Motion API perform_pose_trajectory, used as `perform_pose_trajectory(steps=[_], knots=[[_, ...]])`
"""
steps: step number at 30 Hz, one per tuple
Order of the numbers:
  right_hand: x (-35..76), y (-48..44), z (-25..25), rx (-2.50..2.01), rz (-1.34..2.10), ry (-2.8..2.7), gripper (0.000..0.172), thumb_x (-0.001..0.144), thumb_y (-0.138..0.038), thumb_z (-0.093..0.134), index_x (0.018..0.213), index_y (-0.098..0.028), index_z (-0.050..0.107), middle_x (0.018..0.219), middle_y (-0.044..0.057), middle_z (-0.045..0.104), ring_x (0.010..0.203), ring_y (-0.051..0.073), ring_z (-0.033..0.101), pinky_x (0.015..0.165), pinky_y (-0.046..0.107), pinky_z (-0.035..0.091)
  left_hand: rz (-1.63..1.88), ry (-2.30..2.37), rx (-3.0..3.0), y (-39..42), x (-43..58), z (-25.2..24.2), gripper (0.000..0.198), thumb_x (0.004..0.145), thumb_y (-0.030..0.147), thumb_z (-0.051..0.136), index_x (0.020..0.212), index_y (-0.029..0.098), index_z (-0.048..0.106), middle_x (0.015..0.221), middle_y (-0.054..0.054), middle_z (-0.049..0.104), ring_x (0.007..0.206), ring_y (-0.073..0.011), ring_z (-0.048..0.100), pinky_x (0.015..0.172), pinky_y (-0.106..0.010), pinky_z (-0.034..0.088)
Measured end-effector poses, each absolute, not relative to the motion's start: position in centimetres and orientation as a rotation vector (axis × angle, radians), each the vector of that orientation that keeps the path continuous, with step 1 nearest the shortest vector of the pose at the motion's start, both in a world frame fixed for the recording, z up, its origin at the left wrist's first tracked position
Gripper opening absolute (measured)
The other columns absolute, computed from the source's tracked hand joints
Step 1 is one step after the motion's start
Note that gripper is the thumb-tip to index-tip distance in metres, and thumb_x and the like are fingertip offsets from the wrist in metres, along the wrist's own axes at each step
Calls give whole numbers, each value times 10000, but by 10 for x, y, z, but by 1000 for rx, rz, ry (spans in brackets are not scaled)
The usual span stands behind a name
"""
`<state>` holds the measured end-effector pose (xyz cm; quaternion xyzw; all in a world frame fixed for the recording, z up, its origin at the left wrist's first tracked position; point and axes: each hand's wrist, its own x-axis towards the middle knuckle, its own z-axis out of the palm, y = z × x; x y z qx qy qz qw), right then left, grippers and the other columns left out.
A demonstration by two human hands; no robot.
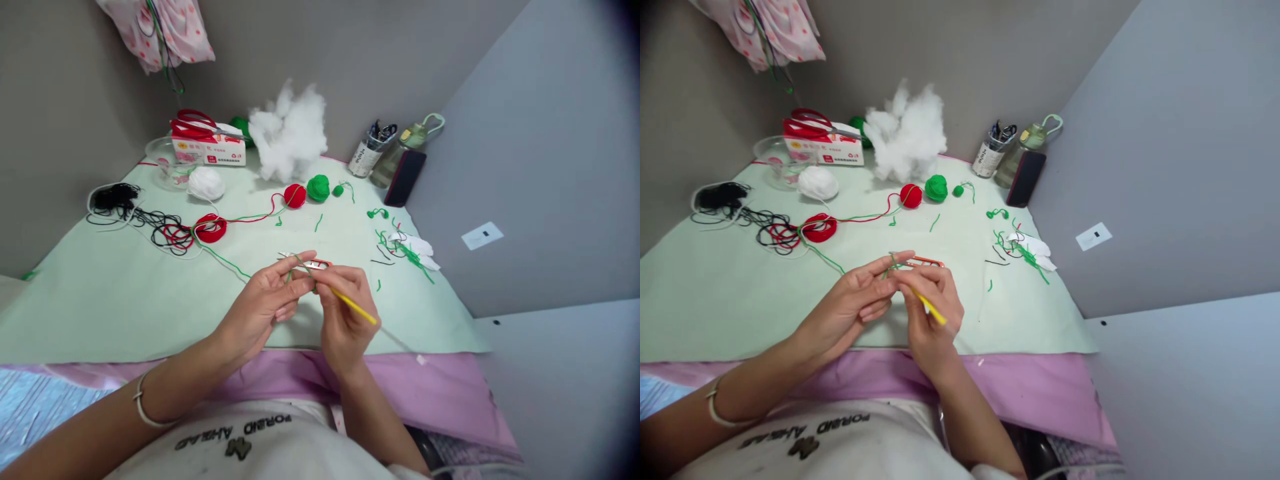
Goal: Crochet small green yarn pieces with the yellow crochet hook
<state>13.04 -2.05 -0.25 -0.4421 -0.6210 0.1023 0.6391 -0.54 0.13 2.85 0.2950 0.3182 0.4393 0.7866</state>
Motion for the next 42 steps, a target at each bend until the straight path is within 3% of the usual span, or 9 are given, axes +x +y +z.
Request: perform_pose_trajectory(steps=[5, 10, 16, 21, 25, 30, 36, 39, 42], knots=[[135, -18, -5, -972, 553, -1295, 191, 1010, -200, 606, 1012, -277, 782, 915, 31, 746, 873, 186, 723, 637, 314, 602, 961, 699, 670, 1, -4, 28, 500, 805, 226, 877, 1284, 194, 737, 807, 27, 641, 493, -12, 306, 429, -169, 247], [138, -25, -8, -1027, 110, -1540, 310, 966, -122, 653, 1173, -322, 770, 1066, 50, 756, 991, 198, 728, 799, 362, 629, 980, 711, 674, 3, -6, 25, 483, 788, 212, 878, 1255, 200, 756, 802, 28, 632, 496, -14, 281, 431, -175, 228], [140, -23, 2, -964, 521, -1217, 210, 1025, -198, 580, 1007, -279, 774, 856, -4, 705, 637, 123, 655, 632, 318, 580, 972, 675, 622, 6, -10, 25, 311, 823, 177, 842, 1134, 178, 820, 789, 29, 592, 477, 9, 216, 410, -139, 227], [134, -23, 0, -1031, 94, -1454, 235, 966, -149, 655, 1073, -307, 793, 986, 40, 763, 899, 194, 728, 793, 380, 628, 955, 654, 633, 3, -4, 25, 367, 833, 199, 847, 1197, 214, 803, 809, 26, 589, 513, -4, 271, 434, -124, 256], [141, -23, 3, -1023, 312, -1263, 164, 991, -200, 626, 984, -255, 780, 885, 29, 731, 710, 149, 677, 623, 316, 582, 923, 610, 576, 7, -9, 23, 204, 849, 184, 816, 1048, 145, 836, 710, 54, 497, 484, 0, 158, 403, -127, 218], [141, -19, 8, -963, 653, -1176, 152, 992, -282, 642, 930, -227, 769, 882, 32, 721, 683, 131, 643, 596, 292, 553, 1037, 714, 707, 5, -8, 26, 417, 802, 169, 866, 1206, 249, 799, 828, 35, 598, 535, -18, 336, 443, -134, 293], [136, -24, -1, -1045, 345, -1391, 201, 999, -183, 621, 1055, -295, 778, 963, 34, 763, 917, 191, 723, 740, 348, 603, 1038, 767, 763, -2, -4, 25, 532, 780, 182, 889, 1289, 253, 752, 837, 42, 616, 566, -33, 388, 483, -162, 309], [140, -27, -5, -1037, 12, -1573, 308, 966, -132, 651, 1168, -335, 766, 1047, 45, 764, 962, 198, 729, 800, 368, 619, 966, 710, 731, -1, -6, 23, 492, 806, 205, 872, 1282, 239, 755, 764, 47, 590, 531, -33, 320, 473, -169, 281], [144, -25, -1, -1013, 170, -1396, 233, 984, -148, 621, 1081, -288, 780, 950, 40, 750, 810, 169, 707, 708, 336, 600, 840, 613, 646, 3, -12, 23, 317, 864, 228, 812, 1176, 172, 806, 610, 88, 394, 487, -32, 167, 428, -173, 201]])
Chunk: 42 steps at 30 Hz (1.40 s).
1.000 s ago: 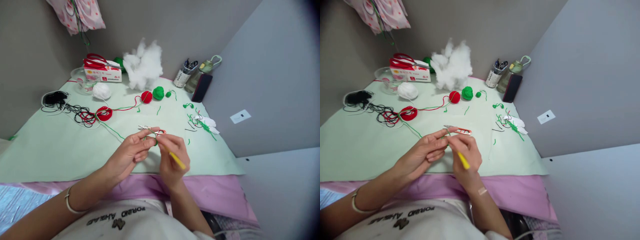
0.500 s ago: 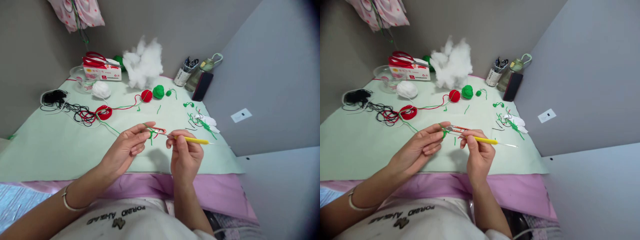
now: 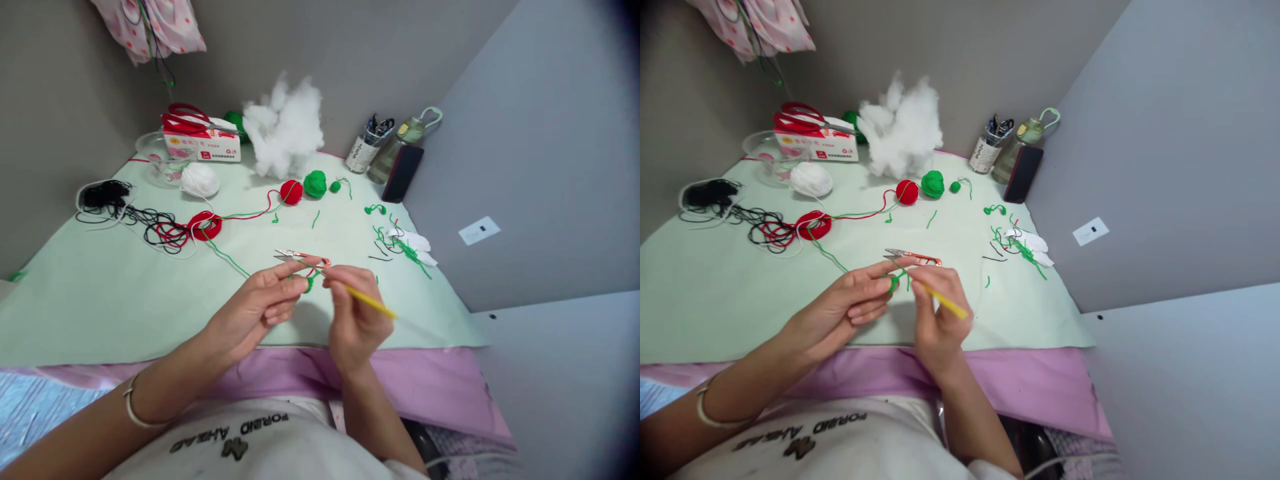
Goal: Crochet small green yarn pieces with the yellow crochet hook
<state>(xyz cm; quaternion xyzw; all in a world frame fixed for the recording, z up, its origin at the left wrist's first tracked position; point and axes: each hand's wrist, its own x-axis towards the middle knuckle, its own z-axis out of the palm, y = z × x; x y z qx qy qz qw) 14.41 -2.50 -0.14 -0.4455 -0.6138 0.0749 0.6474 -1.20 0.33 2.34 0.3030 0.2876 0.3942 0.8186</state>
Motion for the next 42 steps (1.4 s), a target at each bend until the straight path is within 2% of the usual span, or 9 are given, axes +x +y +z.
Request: perform_pose_trajectory(steps=[2, 5, 7, 10, 16, 25, 32, 38, 42], knots=[[146, -22, 3, -957, 451, -1177, 192, 1002, -188, 604, 975, -254, 782, 864, 21, 721, 676, 130, 652, 629, 299, 563, 866, 596, 630, 6, -15, 24, 253, 870, 207, 794, 1116, 158, 828, 614, 93, 343, 487, -27, 135, 420, -165, 180], [144, -19, 8, -847, 735, -1050, 166, 994, -250, 639, 914, -241, 785, 828, 7, 703, 630, 107, 614, 590, 269, 524, 935, 657, 702, 5, -16, 25, 296, 846, 202, 821, 1141, 229, 826, 786, 39, 523, 504, -9, 220, 426, -157, 201], [141, -19, 8, -863, 790, -1084, 154, 988, -265, 655, 923, -247, 794, 860, 16, 729, 696, 126, 638, 633, 281, 536, 939, 691, 774, 3, -14, 25, 364, 833, 222, 843, 1189, 289, 809, 889, 22, 575, 544, -19, 303, 442, -154, 233], [138, -22, 5, -932, 798, -1139, 148, 988, -261, 665, 960, -266, 810, 923, 26, 774, 810, 153, 672, 720, 302, 558, 926, 717, 859, 0, -12, 23, 398, 838, 271, 848, 1229, 322, 792, 882, 20, 588, 590, -47, 365, 475, -163, 271], [142, -21, 3, -869, 914, -994, 152, 996, -276, 663, 940, -249, 802, 934, 6, 760, 740, 113, 681, 728, 279, 565, 908, 792, 940, 0, -15, 20, 379, 853, 315, 834, 1228, 329, 787, 960, 4, 637, 611, -54, 384, 504, -185, 274], [148, -22, 7, -807, 860, -1103, 196, 1034, -253, 596, 962, -232, 776, 912, 15, 770, 747, 123, 707, 703, 281, 584, 949, 847, 1074, 1, -17, 20, 280, 899, 264, 768, 1157, 360, 818, 830, 41, 549, 600, -67, 323, 537, -213, 289], [149, -30, 13, -887, 607, -1297, 201, 1039, -207, 570, 1004, -235, 766, 934, 22, 777, 770, 139, 699, 708, 304, 587, 975, 935, 1192, -2, -19, 21, 319, 915, 249, 740, 1199, 379, 803, 839, 30, 562, 682, -98, 422, 636, -244, 349], [151, -33, 15, -914, 519, -1385, 229, 1040, -164, 539, 1044, -242, 755, 964, 20, 778, 798, 138, 705, 718, 300, 597, 1016, 970, 1261, -3, -17, 23, 331, 900, 200, 735, 1157, 393, 815, 861, 43, 597, 633, -80, 390, 616, -233, 354], [152, -33, 12, -917, 412, -1504, 251, 1031, -122, 523, 1096, -248, 730, 973, 30, 774, 851, 161, 718, 750, 333, 600, 1064, 1001, 1308, -4, -15, 23, 333, 891, 172, 726, 1151, 357, 821, 866, 40, 616, 623, -74, 401, 620, -228, 373]])
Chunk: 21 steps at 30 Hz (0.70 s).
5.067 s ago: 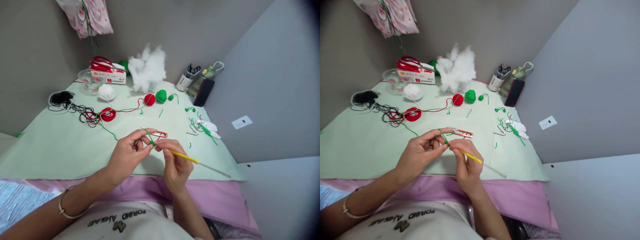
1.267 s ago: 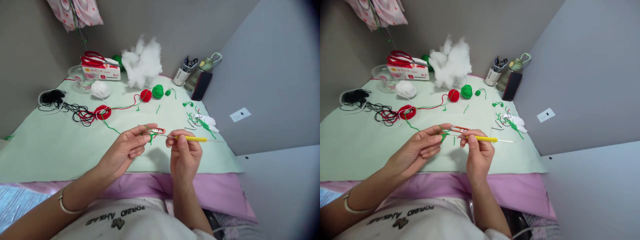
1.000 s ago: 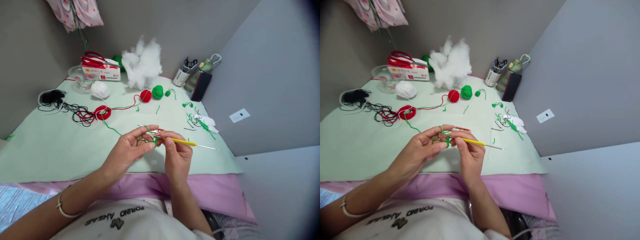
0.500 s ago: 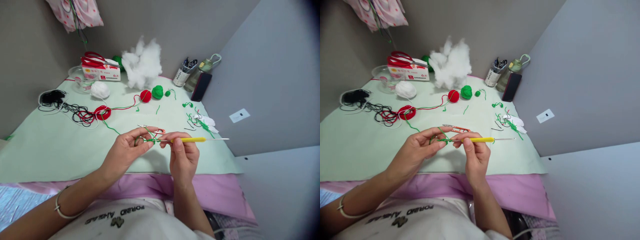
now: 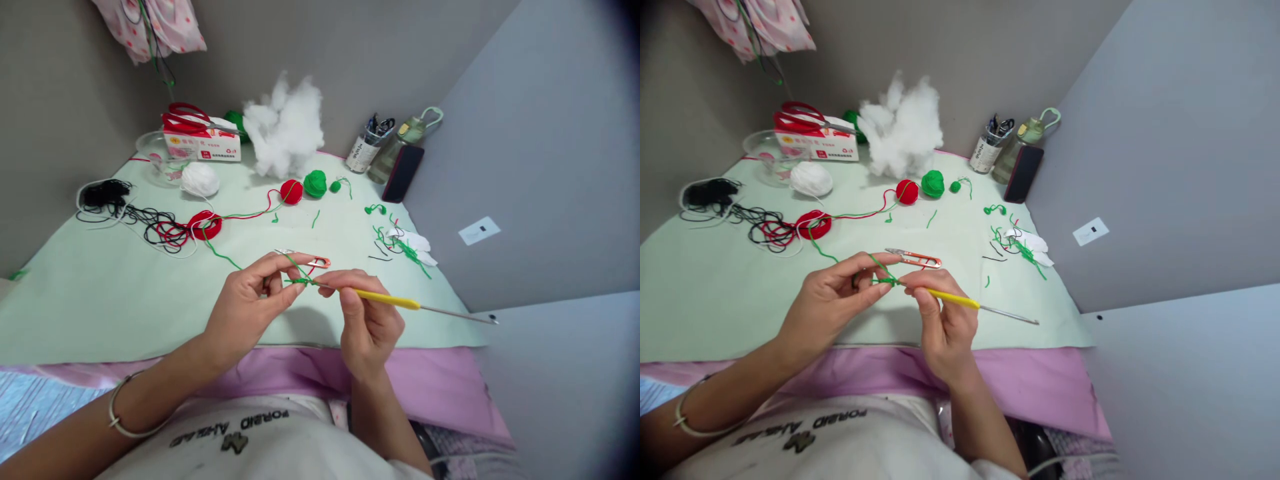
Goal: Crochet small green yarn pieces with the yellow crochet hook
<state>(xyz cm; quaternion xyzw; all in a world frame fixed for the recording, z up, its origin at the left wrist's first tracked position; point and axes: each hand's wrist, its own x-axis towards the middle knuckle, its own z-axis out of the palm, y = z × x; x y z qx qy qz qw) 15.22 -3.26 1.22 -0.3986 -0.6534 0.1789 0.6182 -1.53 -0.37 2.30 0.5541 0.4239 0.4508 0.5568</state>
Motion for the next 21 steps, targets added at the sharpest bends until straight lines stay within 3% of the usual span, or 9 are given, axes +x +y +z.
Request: perform_pose_trajectory(steps=[6, 13, 18, 21], knots=[[149, -30, 3, -849, 112, -1651, 229, 1009, -115, 546, 1128, -231, 704, 943, 66, 777, 909, 215, 749, 749, 386, 608, 1102, 1048, 1250, -4, -12, 22, 368, 855, 167, 746, 1200, 287, 799, 769, 64, 550, 561, -58, 376, 612, -217, 403], [152, -27, 1, -857, 273, -1597, 244, 1005, -103, 533, 1099, -243, 709, 948, 54, 788, 875, 211, 754, 755, 397, 612, 1133, 1039, 1283, -4, -10, 22, 301, 834, 155, 752, 1110, 255, 822, 878, 29, 638, 592, -66, 392, 622, -220, 418], [146, -27, -3, -854, 138, -1582, 226, 996, -125, 568, 1104, -252, 721, 961, 64, 790, 903, 224, 763, 742, 402, 614, 1107, 1035, 1161, -4, -8, 25, 401, 824, 211, 784, 1224, 250, 785, 801, 43, 583, 588, -77, 399, 598, -220, 417], [146, -29, -1, -872, 241, -1506, 243, 1010, -126, 547, 1094, -268, 724, 928, 45, 789, 875, 215, 755, 709, 390, 613, 1101, 1019, 1141, -3, -10, 26, 348, 827, 243, 797, 1175, 244, 807, 759, 43, 563, 610, -92, 393, 605, -227, 408]])
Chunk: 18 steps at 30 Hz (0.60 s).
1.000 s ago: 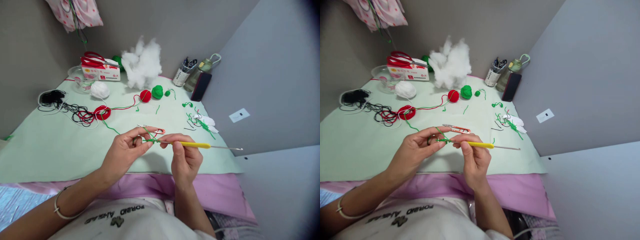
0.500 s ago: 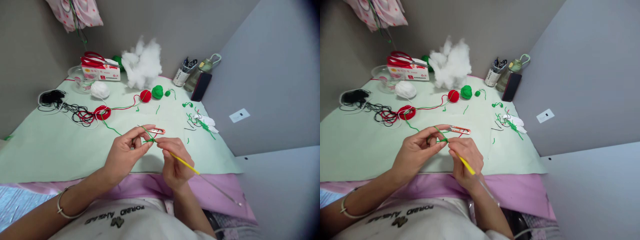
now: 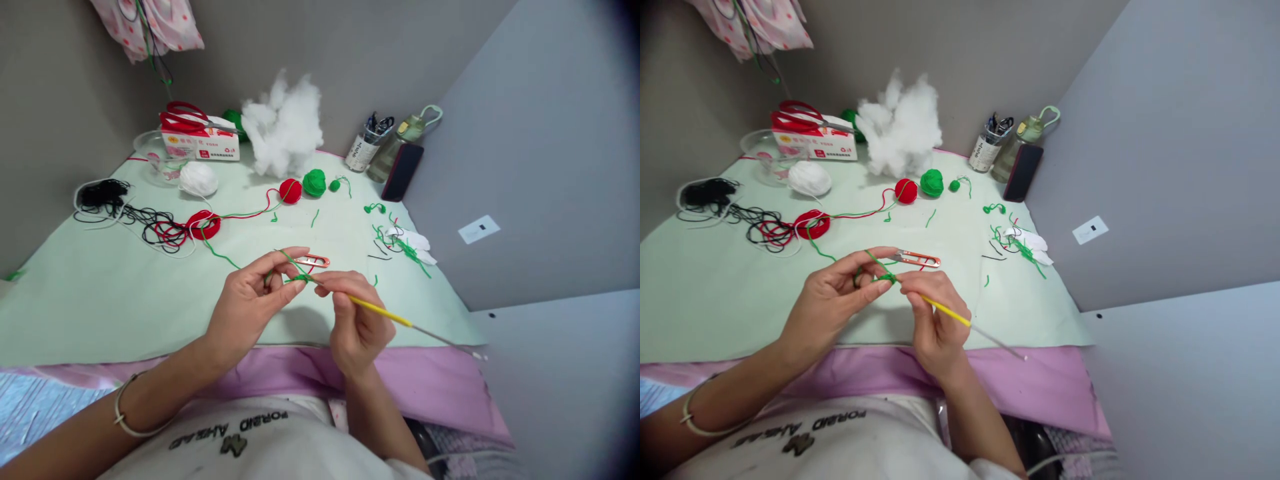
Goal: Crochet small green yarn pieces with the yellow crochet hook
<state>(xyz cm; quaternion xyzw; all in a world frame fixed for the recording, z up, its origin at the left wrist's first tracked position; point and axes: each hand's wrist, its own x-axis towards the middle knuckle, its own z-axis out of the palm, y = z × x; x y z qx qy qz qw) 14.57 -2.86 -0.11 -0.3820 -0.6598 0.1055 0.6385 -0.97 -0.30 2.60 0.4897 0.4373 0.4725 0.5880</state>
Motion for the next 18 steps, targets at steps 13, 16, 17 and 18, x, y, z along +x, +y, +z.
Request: perform_pose_trajectory(steps=[13, 16, 17, 18], knots=[[150, -30, 1, -874, 224, -1575, 257, 998, -98, 551, 1111, -261, 714, 930, 48, 789, 885, 220, 764, 738, 410, 622, 1052, 1053, 1226, -2, -15, 26, 283, 857, 302, 812, 1139, 299, 839, 632, 59, 442, 598, -117, 331, 586, -264, 320], [150, -30, 2, -843, 149, -1611, 254, 1001, -103, 549, 1123, -254, 713, 903, 52, 783, 892, 225, 772, 725, 399, 626, 1038, 959, 1151, 1, -16, 24, 288, 849, 322, 829, 1135, 298, 835, 759, 34, 581, 604, -102, 345, 577, -256, 323], [150, -31, 2, -830, 115, -1627, 253, 1001, -107, 553, 1134, -249, 714, 905, 57, 782, 896, 223, 772, 716, 387, 628, 1029, 926, 1111, 2, -15, 23, 296, 841, 328, 837, 1135, 297, 833, 795, 28, 605, 612, -98, 360, 571, -250, 324], [150, -31, 2, -828, 75, -1652, 257, 998, -110, 563, 1155, -245, 715, 927, 66, 785, 903, 220, 771, 711, 376, 631, 1013, 899, 1067, 2, -15, 23, 309, 834, 331, 844, 1140, 296, 830, 813, 24, 613, 618, -96, 376, 565, -243, 324]])
